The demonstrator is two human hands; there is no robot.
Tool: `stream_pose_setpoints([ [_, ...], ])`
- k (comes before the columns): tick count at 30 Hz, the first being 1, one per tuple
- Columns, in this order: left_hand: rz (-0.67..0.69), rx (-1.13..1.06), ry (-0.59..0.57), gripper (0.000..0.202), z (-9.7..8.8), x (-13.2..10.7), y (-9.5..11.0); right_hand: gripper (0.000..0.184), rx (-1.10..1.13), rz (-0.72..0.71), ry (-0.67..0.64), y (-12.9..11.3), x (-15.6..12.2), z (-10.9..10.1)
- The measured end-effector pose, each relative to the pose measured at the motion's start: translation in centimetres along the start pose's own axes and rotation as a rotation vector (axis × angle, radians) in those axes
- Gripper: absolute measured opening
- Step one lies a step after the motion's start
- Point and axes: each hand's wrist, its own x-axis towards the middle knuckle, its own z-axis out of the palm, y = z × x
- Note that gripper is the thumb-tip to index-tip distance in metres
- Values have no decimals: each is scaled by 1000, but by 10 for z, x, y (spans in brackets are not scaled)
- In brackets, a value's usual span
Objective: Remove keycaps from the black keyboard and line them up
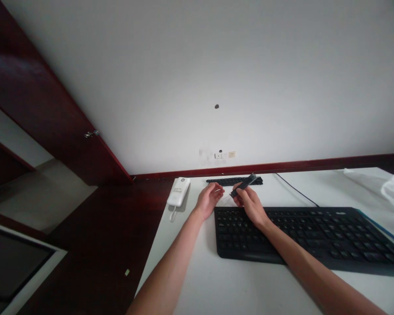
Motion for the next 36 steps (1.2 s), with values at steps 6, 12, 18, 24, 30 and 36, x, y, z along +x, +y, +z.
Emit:
stream_pose_setpoints([
  [6,353,798,35,21,3,-67,1,30,-31,-29,8,-1,-2,0],
  [12,556,1316,-21,33,6,-140,3,37,-173,-51,-63,2,-8,2],
  [18,424,1504,41,81,3,-172,-18,27,-330,-125,-235,-4,-13,4],
  [24,335,1546,53,88,3,-165,-19,24,-360,-119,-340,-11,-16,6],
  [30,320,1521,66,84,7,-164,-16,20,-455,-120,-390,-8,-16,5],
  [36,303,1511,82,83,9,-163,-15,20,-501,-108,-355,-5,-15,5],
])
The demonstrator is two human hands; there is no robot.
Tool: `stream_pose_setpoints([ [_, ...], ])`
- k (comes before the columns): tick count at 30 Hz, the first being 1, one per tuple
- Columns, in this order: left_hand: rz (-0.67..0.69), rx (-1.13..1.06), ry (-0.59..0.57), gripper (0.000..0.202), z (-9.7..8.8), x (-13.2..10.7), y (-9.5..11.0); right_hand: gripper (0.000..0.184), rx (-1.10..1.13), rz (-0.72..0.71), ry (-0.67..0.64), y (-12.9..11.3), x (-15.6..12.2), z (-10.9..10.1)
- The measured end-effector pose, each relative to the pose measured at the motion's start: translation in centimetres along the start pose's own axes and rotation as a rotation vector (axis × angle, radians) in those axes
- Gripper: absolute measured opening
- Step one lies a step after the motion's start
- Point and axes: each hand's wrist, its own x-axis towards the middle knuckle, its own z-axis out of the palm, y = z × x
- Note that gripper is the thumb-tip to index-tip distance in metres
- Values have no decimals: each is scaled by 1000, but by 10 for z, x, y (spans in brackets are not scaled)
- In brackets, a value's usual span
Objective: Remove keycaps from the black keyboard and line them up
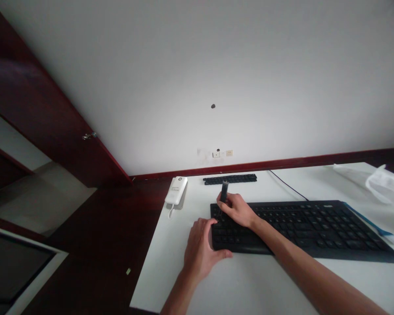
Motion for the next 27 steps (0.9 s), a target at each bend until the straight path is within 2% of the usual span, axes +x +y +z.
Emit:
stream_pose_setpoints([
  [9,-3,8,1,82,-2,-1,0,19,61,-60,-24,0,0,-2],
  [14,-21,19,-5,84,-2,-1,2,21,9,-17,13,1,-1,-1],
  [19,-30,22,-18,82,-3,0,3,19,-47,-50,31,-2,-2,-4],
  [27,-21,24,-11,82,-1,-1,2,19,26,-102,-89,-2,-2,-6],
])
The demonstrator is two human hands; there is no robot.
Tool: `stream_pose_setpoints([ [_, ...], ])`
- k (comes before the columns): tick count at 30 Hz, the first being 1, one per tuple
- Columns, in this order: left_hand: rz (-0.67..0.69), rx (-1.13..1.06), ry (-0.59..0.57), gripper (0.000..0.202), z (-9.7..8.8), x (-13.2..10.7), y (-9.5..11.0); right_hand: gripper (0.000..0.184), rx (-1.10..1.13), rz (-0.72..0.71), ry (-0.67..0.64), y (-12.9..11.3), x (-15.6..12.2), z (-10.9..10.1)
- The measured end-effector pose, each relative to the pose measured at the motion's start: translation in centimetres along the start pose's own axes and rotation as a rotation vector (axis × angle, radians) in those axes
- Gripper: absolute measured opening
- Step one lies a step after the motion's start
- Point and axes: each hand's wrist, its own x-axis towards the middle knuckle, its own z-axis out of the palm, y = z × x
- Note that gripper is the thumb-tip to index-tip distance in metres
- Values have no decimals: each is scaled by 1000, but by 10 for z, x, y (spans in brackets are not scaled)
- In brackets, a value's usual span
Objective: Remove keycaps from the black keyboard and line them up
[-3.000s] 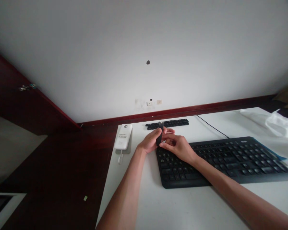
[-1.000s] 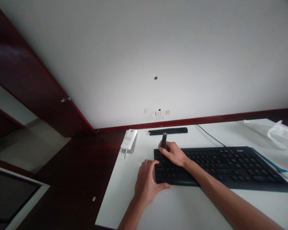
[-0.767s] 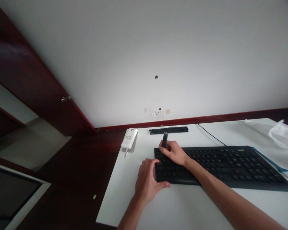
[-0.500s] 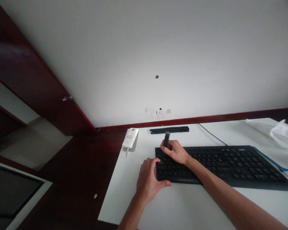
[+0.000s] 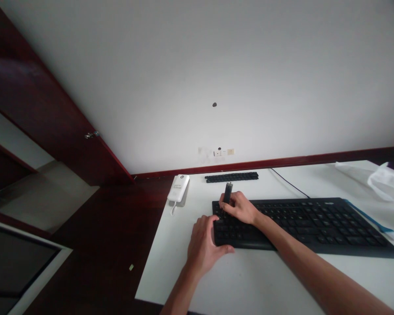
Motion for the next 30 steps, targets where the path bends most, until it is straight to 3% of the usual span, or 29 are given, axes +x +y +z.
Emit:
stream_pose_setpoints([
  [7,41,-18,25,85,0,-2,-1,18,149,87,-220,-7,0,-15],
  [12,33,-26,31,81,0,-2,0,19,81,108,-306,-25,-3,-25],
  [19,16,-43,36,82,1,-2,0,22,-106,146,-248,-44,-4,-16],
  [30,-5,-45,6,80,-3,-1,3,39,-134,198,-205,-34,-2,-16],
])
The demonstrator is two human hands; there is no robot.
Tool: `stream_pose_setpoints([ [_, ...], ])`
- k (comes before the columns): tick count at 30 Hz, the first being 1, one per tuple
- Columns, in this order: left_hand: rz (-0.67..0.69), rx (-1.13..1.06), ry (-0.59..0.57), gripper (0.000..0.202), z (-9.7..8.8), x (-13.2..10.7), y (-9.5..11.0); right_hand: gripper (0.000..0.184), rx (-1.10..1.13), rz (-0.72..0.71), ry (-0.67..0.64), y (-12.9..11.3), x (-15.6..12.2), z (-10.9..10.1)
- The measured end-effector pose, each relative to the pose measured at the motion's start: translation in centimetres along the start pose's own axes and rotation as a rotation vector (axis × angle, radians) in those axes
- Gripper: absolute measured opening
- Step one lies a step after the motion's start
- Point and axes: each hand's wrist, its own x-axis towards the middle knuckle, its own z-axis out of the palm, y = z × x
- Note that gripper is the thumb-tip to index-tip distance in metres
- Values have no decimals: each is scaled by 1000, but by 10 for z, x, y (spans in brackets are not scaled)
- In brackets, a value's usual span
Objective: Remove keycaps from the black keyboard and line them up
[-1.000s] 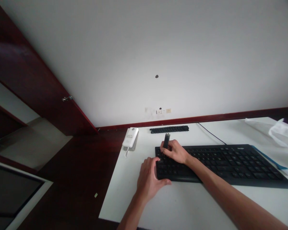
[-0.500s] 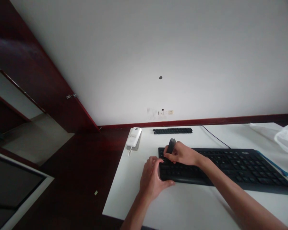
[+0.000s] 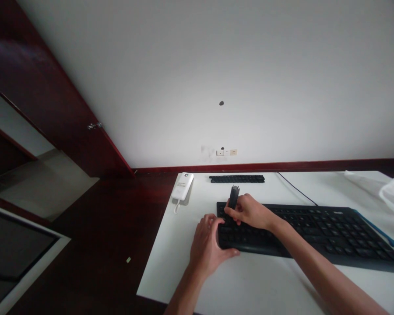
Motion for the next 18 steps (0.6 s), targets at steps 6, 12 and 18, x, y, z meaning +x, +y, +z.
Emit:
stream_pose_setpoints([
  [6,14,4,12,82,2,0,-2,42,-127,39,34,-20,-2,5],
  [12,18,3,18,85,3,0,-4,36,-156,-1,-54,-30,-16,-1],
  [18,-4,1,12,84,2,0,-3,35,0,-10,-82,-15,-11,-1],
])
